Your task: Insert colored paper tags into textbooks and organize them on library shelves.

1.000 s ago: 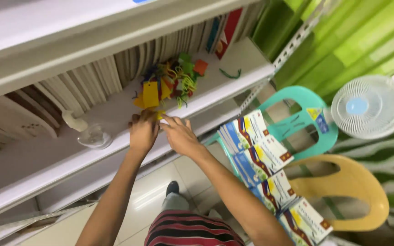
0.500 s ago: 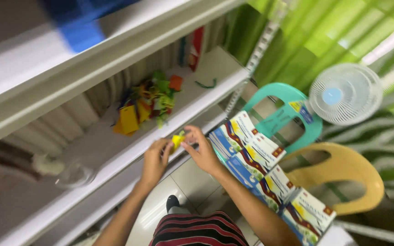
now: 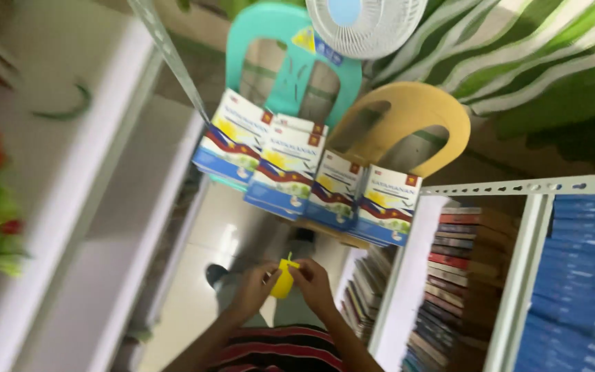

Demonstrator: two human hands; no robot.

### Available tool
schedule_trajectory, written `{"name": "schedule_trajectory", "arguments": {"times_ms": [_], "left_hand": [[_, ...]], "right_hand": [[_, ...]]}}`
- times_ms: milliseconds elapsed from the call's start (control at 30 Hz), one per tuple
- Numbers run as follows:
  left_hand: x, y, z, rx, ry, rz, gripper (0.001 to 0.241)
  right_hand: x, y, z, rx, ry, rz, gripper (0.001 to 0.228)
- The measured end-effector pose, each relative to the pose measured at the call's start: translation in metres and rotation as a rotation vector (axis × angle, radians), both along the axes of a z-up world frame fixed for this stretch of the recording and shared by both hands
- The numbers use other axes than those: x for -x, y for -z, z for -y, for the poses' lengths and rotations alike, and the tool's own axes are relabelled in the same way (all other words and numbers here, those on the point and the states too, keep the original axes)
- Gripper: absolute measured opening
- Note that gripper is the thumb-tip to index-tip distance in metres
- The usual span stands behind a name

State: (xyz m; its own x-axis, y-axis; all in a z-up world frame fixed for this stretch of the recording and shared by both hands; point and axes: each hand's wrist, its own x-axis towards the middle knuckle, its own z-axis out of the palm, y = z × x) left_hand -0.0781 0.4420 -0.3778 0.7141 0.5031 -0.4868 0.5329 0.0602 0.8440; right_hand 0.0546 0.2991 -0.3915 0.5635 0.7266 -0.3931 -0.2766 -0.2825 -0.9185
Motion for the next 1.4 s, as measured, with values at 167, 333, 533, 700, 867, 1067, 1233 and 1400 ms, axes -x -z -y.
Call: {"name": "schedule_trajectory", "arguments": {"times_ms": [167,333,533,700,867,1067,1233,1400], "left_hand": [[-0.059,0.046,0.017,-0.169,0.048,-0.061,0.037],[-0.113,0.133,-0.051,-0.827,-0.071,-0.330,0.083],[-0.126,0.172,-0.115,-0.433,-0.395,-0.269,0.086],[-0.120,0.162,-0.115,-0.285,-0.476,-0.141,0.085],[-0.107,0.145,-0.092,-0.254,-0.482,-0.135,0.073],[-0.120,0.123,-0.093,-0.377,-0.375,-0.295,0.073],[-0.179,0.122,-0.151,-0.627,-0.059,-0.310,0.095],[-0.245,0.174,-0.216,-0.864,0.202,-0.268,0.121]], "right_hand": [[-0.057,0.027,0.034,0.290,-0.116,0.047,0.019],[-0.129,0.095,0.056,0.381,-0.114,0.296,0.019],[-0.215,0.124,-0.035,0.236,0.053,0.151,0.019],[-0.205,0.122,-0.132,0.259,0.132,-0.181,0.028],[-0.206,0.177,-0.100,0.298,0.104,0.294,0.028],[-0.266,0.122,-0.149,0.253,0.082,0.383,0.016],[-0.317,0.110,-0.227,0.109,0.031,0.453,0.013],[-0.344,0.137,-0.264,-0.087,-0.153,0.390,0.018]]}}
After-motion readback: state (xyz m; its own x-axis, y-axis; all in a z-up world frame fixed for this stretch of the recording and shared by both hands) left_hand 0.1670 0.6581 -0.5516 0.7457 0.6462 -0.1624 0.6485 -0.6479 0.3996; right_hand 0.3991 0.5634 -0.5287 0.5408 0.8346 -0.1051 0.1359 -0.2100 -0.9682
